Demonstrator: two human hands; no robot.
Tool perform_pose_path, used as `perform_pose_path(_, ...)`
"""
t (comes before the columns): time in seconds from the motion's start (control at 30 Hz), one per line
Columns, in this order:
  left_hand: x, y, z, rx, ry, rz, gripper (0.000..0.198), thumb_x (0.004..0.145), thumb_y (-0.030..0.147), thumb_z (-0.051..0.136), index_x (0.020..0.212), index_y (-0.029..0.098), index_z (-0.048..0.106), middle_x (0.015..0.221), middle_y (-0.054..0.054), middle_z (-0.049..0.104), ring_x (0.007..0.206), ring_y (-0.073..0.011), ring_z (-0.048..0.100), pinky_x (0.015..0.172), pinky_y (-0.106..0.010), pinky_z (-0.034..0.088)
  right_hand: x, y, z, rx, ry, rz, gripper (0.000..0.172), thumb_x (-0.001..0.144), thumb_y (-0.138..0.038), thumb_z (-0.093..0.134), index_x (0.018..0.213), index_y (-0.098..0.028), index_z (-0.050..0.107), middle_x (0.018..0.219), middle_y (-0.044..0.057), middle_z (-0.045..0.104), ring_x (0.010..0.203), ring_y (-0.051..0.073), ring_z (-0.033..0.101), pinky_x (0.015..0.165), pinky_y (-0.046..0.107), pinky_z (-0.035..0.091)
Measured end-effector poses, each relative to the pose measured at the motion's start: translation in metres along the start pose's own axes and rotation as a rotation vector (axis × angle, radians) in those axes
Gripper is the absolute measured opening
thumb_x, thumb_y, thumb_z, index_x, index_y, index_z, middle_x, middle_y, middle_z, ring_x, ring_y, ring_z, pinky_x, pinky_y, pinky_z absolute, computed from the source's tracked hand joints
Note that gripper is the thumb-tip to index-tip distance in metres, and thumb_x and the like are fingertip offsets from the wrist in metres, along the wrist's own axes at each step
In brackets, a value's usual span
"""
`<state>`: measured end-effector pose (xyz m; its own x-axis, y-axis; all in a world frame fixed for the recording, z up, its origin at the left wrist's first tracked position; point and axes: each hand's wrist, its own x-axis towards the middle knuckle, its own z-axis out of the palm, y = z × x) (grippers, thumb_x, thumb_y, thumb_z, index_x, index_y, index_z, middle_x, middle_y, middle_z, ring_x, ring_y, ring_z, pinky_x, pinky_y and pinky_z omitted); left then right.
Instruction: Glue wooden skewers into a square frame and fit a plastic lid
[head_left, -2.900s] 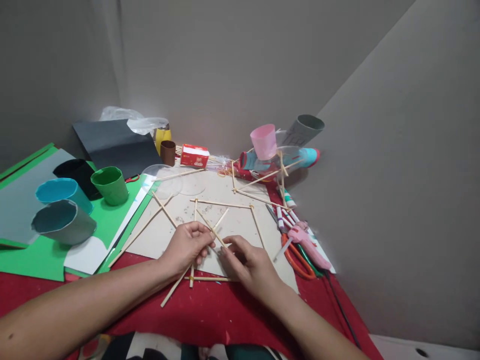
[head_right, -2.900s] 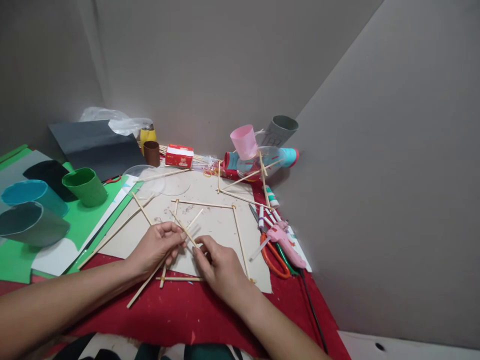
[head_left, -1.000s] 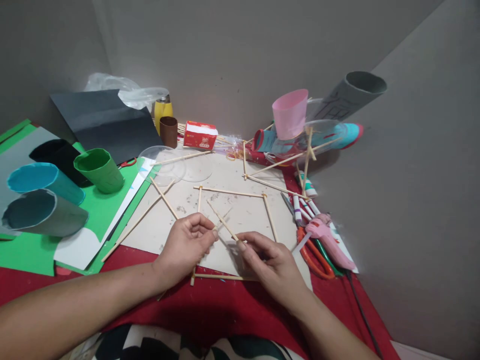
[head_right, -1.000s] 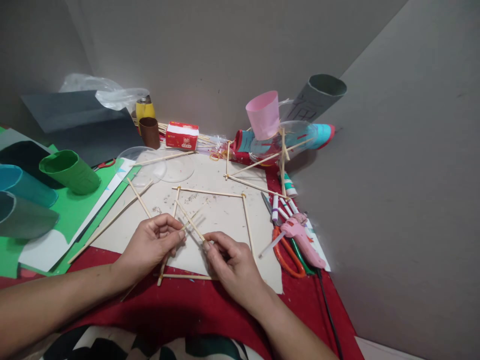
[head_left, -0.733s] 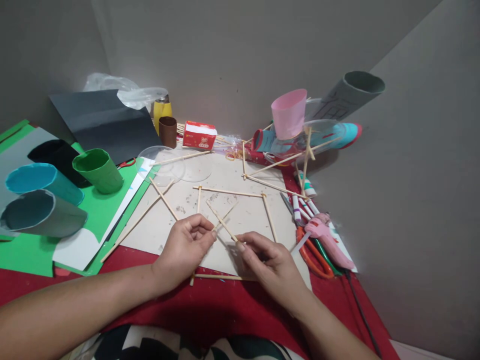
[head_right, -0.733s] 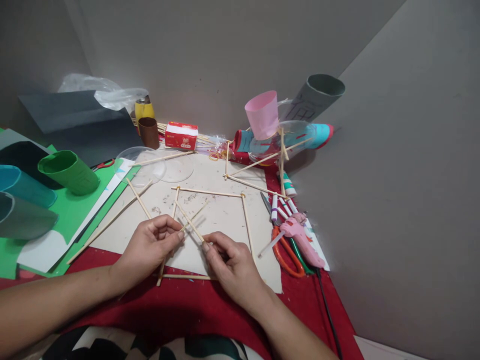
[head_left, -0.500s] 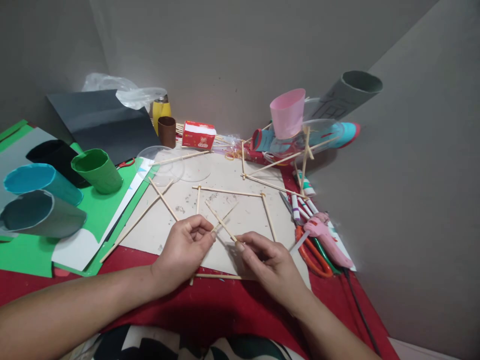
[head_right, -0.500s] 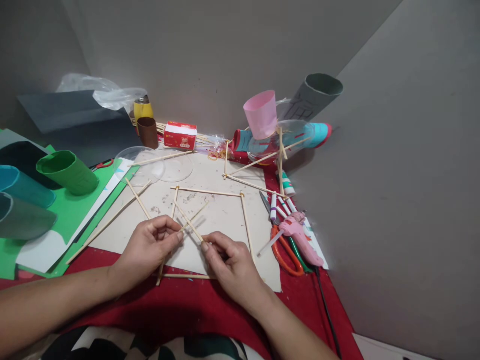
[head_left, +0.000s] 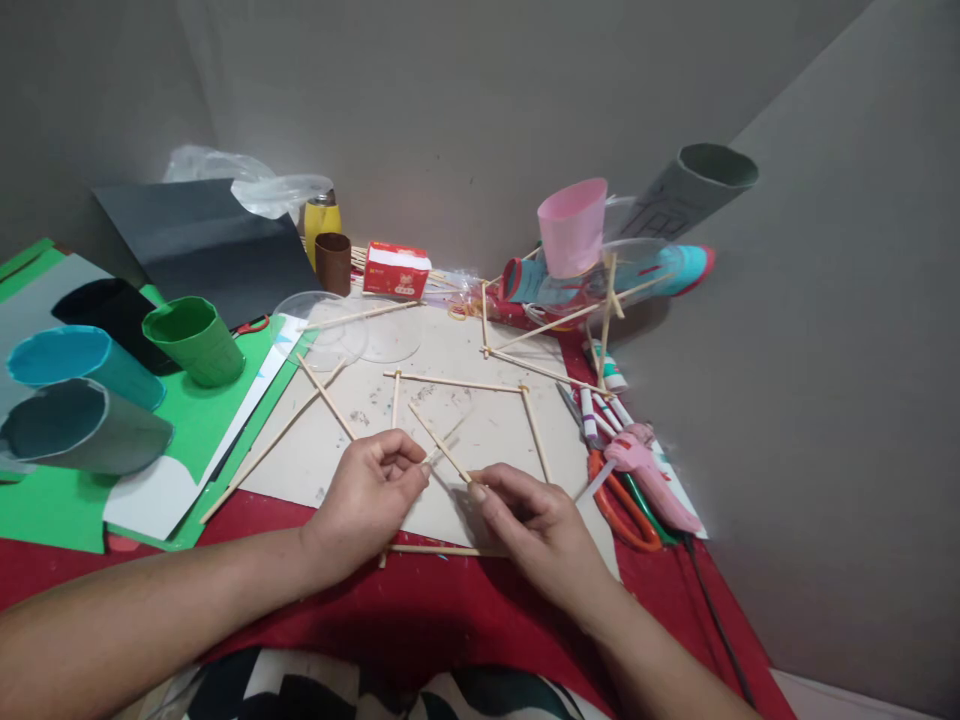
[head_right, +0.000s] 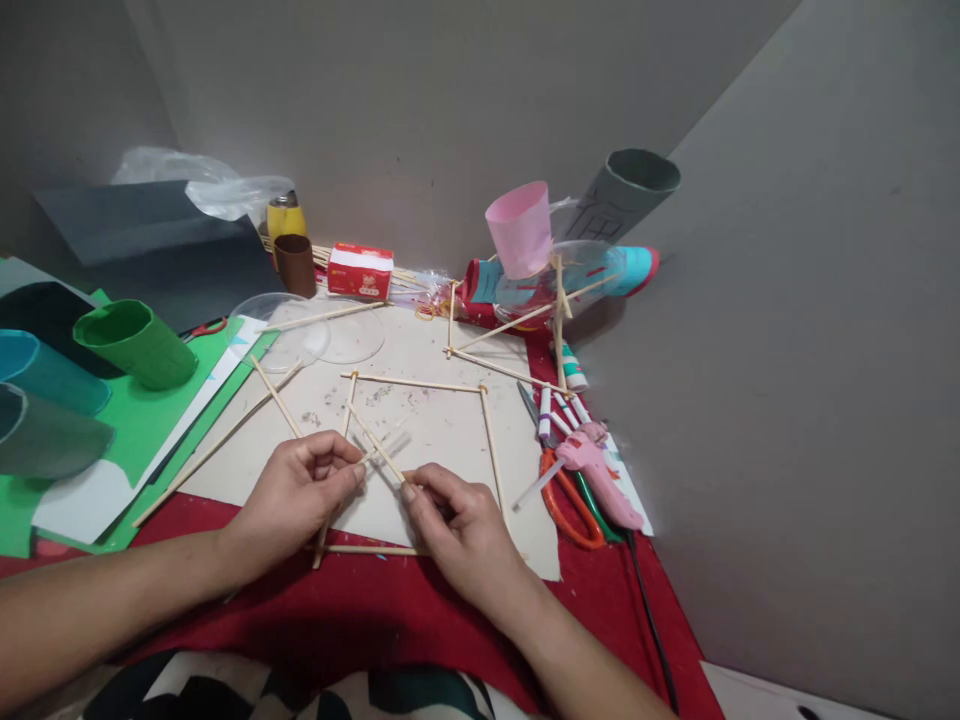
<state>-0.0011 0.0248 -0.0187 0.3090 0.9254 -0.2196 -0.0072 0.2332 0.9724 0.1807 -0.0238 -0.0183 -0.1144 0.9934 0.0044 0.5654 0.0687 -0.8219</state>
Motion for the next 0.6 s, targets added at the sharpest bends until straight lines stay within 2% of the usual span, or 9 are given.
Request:
perform_pose_path(0.4,-0.0007,-0.0028,-0.0007,0.019,-0.014,-0.016,0.016,0.074,0.028,0.061,0.07,0.014,0.054,0.052,0.005,0.045,0.046,-0.0055,0.036,0.041,-0.016,0.026,0.0005,0.0017,-0.0001,0.016,-0.018,0.022,0.027,0.093,-0.036,0.045,0.079,-0.017,0.058,0.061,-0.003,0.045,0.055,0.011,0.038,0.05,0.023,0.03)
perform_pose_path(0.6,0.004,-0.0048,-0.0019,-0.009,-0.026,-0.035,0.013,0.072,0.025,0.062,0.072,0.015,0.054,0.056,0.003,0.054,0.046,-0.0057,0.042,0.043,-0.017,0.031,0.0033,0.0033,-0.0024,0.041,-0.048,0.031,0.027,0.093,-0.038,0.046,0.078,-0.017,0.057,0.059,-0.004,0.042,0.055,0.011,0.036,0.051,0.022,0.03)
